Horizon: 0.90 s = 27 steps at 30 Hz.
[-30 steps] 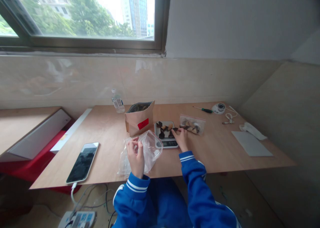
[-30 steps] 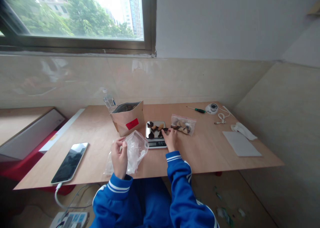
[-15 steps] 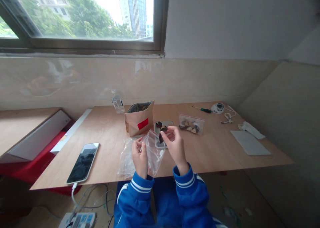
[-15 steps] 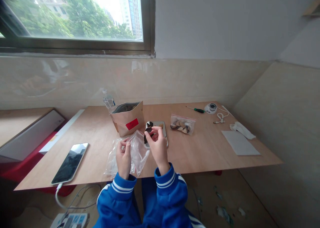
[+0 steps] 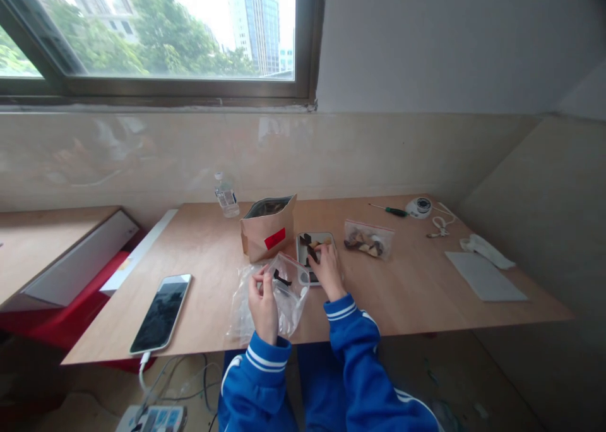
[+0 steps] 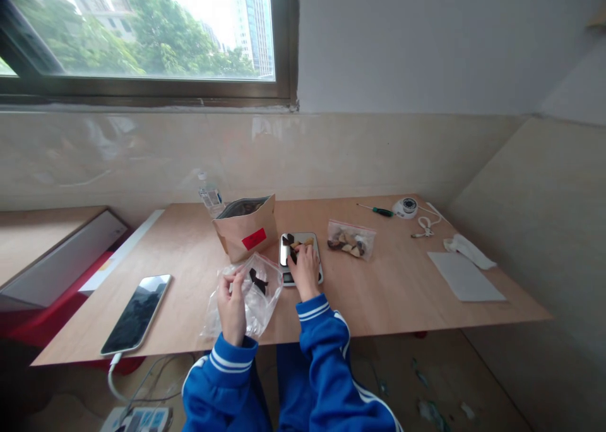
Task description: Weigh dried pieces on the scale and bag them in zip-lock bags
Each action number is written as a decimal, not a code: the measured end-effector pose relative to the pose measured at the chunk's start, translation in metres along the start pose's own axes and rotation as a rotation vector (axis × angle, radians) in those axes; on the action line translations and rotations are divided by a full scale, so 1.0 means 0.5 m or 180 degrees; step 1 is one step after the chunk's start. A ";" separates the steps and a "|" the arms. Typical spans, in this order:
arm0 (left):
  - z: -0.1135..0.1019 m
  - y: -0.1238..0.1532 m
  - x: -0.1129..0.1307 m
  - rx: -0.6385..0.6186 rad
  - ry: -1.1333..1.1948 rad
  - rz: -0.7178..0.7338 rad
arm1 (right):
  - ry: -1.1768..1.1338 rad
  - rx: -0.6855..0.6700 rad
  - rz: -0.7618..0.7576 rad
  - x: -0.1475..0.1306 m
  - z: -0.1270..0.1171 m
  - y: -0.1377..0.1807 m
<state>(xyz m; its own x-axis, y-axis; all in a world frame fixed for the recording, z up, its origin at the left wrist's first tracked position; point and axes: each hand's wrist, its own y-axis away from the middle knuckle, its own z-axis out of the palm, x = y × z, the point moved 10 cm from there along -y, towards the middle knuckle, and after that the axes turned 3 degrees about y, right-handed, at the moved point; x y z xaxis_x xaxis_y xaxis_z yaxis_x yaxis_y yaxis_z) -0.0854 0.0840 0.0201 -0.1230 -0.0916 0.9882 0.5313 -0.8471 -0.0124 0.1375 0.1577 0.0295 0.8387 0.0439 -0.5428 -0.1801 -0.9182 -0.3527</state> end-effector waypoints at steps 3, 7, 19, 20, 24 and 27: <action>0.000 0.004 0.000 -0.0004 0.0118 -0.0008 | -0.0029 -0.0009 0.0055 0.009 0.013 0.010; 0.001 0.010 0.008 -0.0001 0.0078 0.0078 | -0.0890 0.0187 0.0258 0.008 -0.037 0.013; -0.013 -0.008 0.004 0.0254 -0.0111 0.0048 | -0.1297 -0.0991 -0.1217 -0.163 -0.107 0.003; -0.018 -0.010 0.007 0.0294 -0.0158 0.0077 | -0.1214 -0.0827 -0.1094 -0.140 -0.094 -0.014; -0.032 -0.013 0.004 0.0331 -0.0166 0.0065 | -0.0262 -0.0620 -0.0804 -0.057 0.001 -0.065; -0.033 -0.013 -0.010 0.0267 -0.0011 -0.0042 | 0.0425 -0.0934 -0.1080 -0.042 0.079 -0.068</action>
<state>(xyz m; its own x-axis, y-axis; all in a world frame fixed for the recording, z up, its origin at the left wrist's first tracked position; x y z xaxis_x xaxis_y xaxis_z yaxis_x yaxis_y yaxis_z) -0.1022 0.0815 0.0126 -0.1277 -0.0789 0.9887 0.5981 -0.8013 0.0133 0.1055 0.2034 0.0228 0.8874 0.3275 -0.3245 0.2524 -0.9341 -0.2525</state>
